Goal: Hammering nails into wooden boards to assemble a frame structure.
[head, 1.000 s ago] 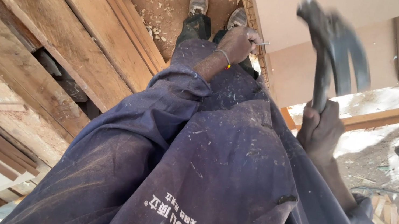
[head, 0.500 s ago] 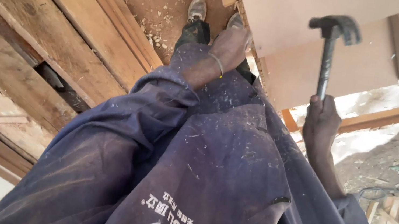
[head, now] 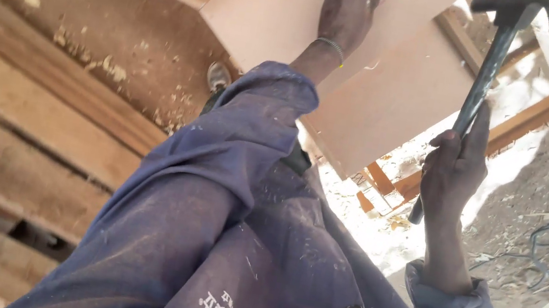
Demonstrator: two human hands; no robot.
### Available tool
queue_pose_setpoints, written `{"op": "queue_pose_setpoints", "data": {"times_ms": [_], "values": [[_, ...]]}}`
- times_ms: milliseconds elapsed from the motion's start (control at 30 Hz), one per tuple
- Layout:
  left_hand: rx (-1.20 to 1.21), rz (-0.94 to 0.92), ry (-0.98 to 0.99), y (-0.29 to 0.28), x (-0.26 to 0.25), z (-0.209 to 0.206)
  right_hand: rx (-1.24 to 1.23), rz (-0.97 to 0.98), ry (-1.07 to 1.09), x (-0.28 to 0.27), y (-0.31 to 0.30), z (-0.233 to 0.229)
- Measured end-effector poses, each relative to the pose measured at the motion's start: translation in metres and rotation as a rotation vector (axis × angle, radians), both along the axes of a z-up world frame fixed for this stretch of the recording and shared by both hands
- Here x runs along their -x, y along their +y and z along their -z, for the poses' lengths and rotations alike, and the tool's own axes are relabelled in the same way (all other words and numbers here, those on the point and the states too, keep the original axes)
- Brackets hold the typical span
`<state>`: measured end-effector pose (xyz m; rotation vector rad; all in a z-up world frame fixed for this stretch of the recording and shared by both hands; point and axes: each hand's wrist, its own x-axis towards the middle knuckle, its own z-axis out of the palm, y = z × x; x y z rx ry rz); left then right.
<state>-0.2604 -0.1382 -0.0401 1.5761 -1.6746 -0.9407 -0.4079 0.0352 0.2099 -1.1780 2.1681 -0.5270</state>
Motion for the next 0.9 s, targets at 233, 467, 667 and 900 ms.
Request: {"op": "queue_pose_setpoints", "data": {"times_ms": [233, 467, 667, 900], "values": [[0.317, -0.009, -0.105, -0.069, 0.099, 0.059, 0.204, -0.096, 0.092, 0.042, -0.011, 0.041], [0.224, 0.111, -0.229, -0.067, 0.087, 0.034, 0.2, -0.219, 0.219, 0.058, -0.021, 0.061], [0.266, 0.138, -0.319, -0.069, 0.09, 0.038, 0.478, -0.227, 0.133, 0.062, -0.062, 0.043], [0.34, 0.113, -0.36, -0.072, 0.089, 0.038, 0.769, -0.192, 0.294, 0.062, -0.075, 0.07]]}}
